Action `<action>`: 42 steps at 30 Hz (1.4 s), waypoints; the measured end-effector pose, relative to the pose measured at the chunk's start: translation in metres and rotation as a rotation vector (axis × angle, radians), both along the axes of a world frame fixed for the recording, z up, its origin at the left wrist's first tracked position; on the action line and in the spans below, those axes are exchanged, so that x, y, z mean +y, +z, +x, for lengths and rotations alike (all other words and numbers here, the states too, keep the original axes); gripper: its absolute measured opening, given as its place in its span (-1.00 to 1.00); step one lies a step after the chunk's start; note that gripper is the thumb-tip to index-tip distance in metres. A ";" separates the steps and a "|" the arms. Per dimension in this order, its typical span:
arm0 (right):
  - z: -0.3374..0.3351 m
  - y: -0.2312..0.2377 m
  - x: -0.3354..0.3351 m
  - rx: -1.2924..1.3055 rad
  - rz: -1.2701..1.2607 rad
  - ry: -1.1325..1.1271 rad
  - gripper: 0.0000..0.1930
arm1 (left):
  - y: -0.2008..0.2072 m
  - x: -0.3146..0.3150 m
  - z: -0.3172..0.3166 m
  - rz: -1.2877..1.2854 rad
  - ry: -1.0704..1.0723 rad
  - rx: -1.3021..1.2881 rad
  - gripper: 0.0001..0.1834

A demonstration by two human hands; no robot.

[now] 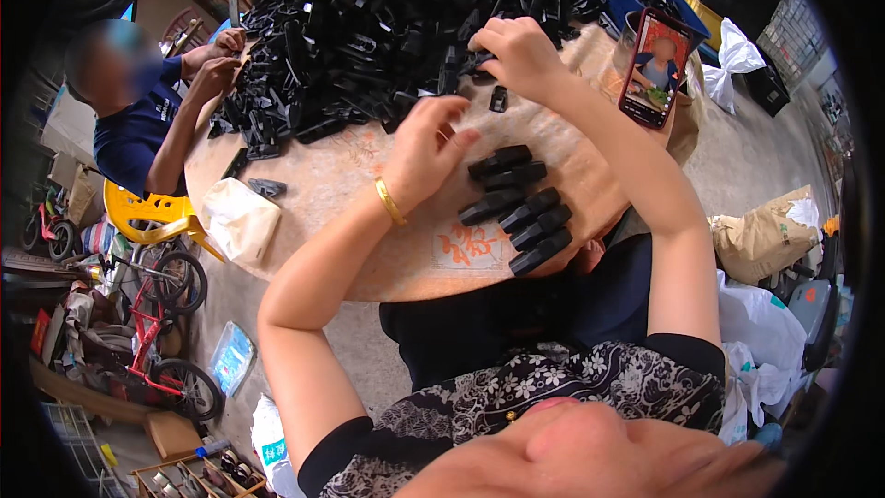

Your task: The person assembles black plastic components by hand, fitting plastic pieces together and stacking the assembled parts on the table.

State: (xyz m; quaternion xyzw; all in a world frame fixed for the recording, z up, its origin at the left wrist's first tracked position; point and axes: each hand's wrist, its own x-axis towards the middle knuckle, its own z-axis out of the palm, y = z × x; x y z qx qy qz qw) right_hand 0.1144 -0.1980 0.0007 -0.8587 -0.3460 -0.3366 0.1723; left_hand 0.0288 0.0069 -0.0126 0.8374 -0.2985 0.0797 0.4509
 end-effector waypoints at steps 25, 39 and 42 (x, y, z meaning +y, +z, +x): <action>-0.061 -0.014 -0.061 0.247 -0.006 -0.314 -0.66 | -0.003 0.002 -0.006 0.224 0.056 -0.047 -0.63; -0.072 -0.024 -0.021 0.798 0.422 0.340 -0.68 | 0.005 0.010 0.001 0.156 0.171 0.163 -0.73; -0.076 -0.008 -0.029 1.029 0.248 0.279 -0.72 | 0.014 0.012 -0.001 0.295 0.159 0.152 -0.71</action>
